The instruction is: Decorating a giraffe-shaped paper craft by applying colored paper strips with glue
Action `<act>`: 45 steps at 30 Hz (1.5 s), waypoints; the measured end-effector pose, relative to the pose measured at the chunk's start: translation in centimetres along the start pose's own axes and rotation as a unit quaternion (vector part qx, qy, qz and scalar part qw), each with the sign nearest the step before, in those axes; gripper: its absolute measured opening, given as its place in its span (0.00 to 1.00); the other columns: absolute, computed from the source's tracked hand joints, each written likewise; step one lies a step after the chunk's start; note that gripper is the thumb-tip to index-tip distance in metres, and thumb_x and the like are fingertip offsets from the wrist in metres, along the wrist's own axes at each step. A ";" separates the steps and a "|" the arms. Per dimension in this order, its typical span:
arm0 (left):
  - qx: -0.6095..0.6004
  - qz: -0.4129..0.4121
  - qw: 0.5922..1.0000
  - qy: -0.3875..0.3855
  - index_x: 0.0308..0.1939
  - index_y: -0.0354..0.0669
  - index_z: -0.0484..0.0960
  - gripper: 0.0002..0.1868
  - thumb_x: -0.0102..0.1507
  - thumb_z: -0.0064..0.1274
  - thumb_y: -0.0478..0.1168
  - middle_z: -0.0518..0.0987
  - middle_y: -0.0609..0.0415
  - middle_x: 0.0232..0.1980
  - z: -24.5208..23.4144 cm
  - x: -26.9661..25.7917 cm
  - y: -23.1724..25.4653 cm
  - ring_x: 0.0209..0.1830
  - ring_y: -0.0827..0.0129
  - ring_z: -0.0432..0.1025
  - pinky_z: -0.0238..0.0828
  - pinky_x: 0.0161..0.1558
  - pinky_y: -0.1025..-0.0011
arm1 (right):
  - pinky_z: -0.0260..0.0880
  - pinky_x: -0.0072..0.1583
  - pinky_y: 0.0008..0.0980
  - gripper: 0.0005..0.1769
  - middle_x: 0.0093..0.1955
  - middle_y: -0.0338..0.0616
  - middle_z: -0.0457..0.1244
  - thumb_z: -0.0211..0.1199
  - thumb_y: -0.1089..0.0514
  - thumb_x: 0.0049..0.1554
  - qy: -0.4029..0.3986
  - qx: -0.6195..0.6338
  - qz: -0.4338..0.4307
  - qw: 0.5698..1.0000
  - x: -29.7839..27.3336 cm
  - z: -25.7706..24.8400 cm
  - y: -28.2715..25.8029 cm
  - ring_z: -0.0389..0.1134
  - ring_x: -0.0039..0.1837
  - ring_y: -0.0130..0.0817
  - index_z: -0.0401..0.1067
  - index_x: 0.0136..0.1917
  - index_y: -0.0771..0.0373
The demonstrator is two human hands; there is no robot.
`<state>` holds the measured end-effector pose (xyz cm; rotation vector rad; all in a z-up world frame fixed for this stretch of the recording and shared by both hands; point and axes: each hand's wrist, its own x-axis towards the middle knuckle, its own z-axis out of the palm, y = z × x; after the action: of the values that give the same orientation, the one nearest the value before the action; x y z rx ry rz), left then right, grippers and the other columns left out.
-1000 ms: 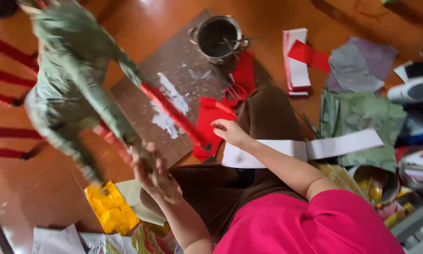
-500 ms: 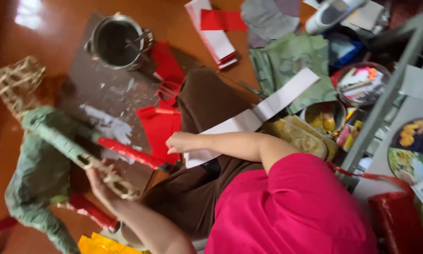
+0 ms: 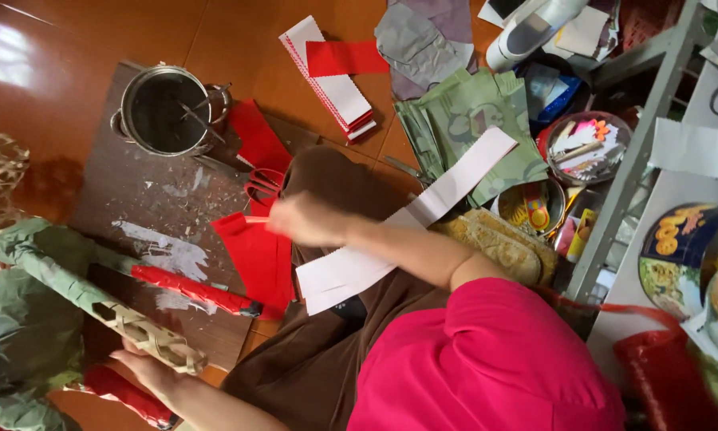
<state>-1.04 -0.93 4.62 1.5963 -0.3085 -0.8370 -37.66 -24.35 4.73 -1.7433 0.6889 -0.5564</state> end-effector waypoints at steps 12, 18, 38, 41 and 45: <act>-0.004 -0.197 0.976 0.094 0.73 0.64 0.71 0.21 0.76 0.51 0.51 0.80 0.57 0.60 -3.9 -2.5 -12.7 0.57 0.63 0.77 0.75 0.56 0.67 | 0.82 0.59 0.41 0.23 0.63 0.54 0.62 0.55 0.73 0.62 0.468 -0.359 0.299 0.751 -1.4 -36.3 31.1 0.72 0.57 0.44 0.71 0.69 0.65; 0.060 -0.194 0.977 0.067 0.76 0.47 0.72 0.20 0.83 0.42 0.49 0.78 0.37 0.63 -5.0 -1.3 -15.2 0.57 0.46 0.77 0.76 0.55 0.55 | 0.62 0.77 0.67 0.32 0.88 0.64 0.27 0.57 0.47 0.77 0.419 -0.368 0.459 0.692 -5.4 -42.1 37.5 0.45 0.87 0.70 0.59 0.88 0.60; 0.228 -0.268 0.932 -0.083 0.56 0.25 0.87 0.15 0.70 0.58 0.35 0.88 0.38 0.47 7.5 -6.4 -10.3 0.43 0.57 0.78 0.76 0.48 0.64 | 0.72 0.56 0.40 0.20 0.61 0.52 0.66 0.65 0.76 0.52 0.311 -0.112 -0.119 0.936 0.7 -13.6 4.1 0.69 0.56 0.46 0.72 0.57 0.66; 0.152 -0.212 0.956 -0.133 0.75 0.36 0.72 0.33 0.64 0.55 0.26 0.78 0.41 0.67 13.8 -9.0 -4.6 0.61 0.55 0.73 0.73 0.55 0.63 | 0.73 0.51 0.33 0.11 0.54 0.48 0.68 0.67 0.75 0.56 0.160 0.066 -0.150 0.973 0.2 -7.1 -3.2 0.71 0.49 0.39 0.76 0.50 0.65; -0.041 -0.060 0.968 -0.240 0.89 0.41 0.46 0.60 0.56 0.62 0.44 0.61 0.42 0.85 16.4 -11.9 -1.8 0.82 0.56 0.58 0.49 0.81 0.59 | 0.70 0.58 0.26 0.12 0.54 0.39 0.73 0.61 0.67 0.61 -0.077 0.238 0.027 0.968 -0.2 0.8 -4.7 0.70 0.52 0.27 0.80 0.57 0.63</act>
<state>-20.72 -5.38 7.10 1.3293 -0.5162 -1.3155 -36.51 -22.73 9.03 -1.2964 0.4459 -0.4939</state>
